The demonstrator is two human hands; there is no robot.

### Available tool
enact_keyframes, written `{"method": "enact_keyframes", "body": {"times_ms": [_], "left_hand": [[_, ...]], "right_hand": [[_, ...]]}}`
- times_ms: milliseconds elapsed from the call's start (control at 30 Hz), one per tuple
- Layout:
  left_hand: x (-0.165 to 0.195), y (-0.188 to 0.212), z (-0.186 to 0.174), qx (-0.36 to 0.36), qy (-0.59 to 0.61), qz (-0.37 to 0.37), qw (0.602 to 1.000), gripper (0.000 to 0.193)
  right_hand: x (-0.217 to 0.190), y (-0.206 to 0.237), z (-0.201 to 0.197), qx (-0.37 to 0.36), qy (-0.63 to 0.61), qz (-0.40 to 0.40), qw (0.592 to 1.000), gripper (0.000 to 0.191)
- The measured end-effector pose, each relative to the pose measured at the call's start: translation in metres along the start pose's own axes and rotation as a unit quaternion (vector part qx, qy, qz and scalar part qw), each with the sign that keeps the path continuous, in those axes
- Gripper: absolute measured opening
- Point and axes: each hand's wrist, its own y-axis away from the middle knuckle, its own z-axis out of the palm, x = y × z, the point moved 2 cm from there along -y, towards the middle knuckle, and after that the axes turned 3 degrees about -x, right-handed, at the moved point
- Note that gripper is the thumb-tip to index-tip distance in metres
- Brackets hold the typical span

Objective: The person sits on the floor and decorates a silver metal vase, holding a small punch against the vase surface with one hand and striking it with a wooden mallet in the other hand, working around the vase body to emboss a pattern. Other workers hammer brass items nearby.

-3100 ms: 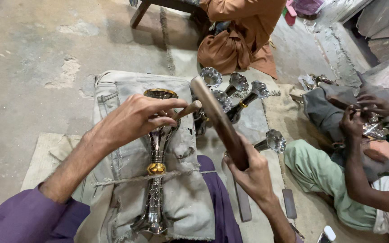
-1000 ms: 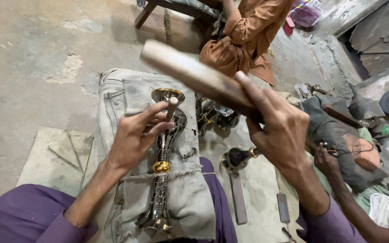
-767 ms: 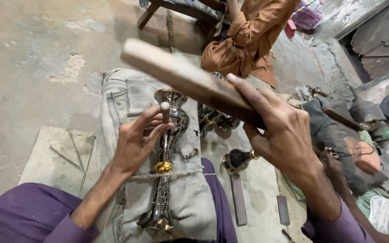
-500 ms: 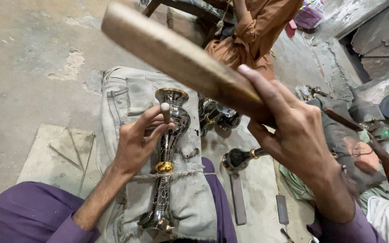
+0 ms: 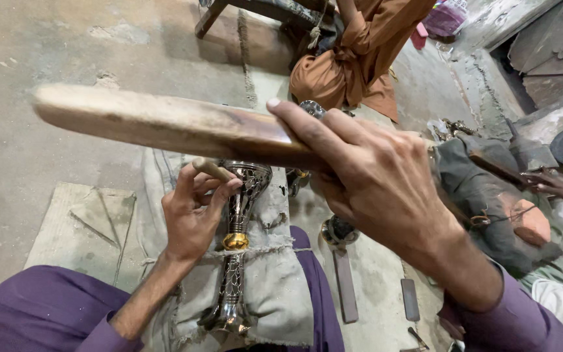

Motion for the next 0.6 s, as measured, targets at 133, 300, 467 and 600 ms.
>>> {"method": "enact_keyframes", "body": {"times_ms": [133, 300, 467, 600], "left_hand": [[-0.002, 0.004, -0.001, 0.007, 0.017, -0.003, 1.000, 0.043], [-0.010, 0.012, 0.002, 0.025, -0.032, 0.024, 0.999, 0.030], [-0.015, 0.016, -0.002, 0.035, -0.056, 0.003, 0.998, 0.035], [-0.011, 0.012, -0.003, 0.021, -0.028, 0.037, 0.999, 0.043]], "right_hand": [[-0.011, -0.001, -0.001, -0.027, 0.207, -0.052, 0.977, 0.057], [-0.012, -0.009, 0.003, -0.011, 0.120, -0.051, 0.991, 0.055], [-0.016, -0.003, -0.003, 0.005, 0.040, -0.049, 0.998, 0.057], [-0.014, 0.009, -0.007, -0.030, 0.215, -0.055, 0.975, 0.054]]}}
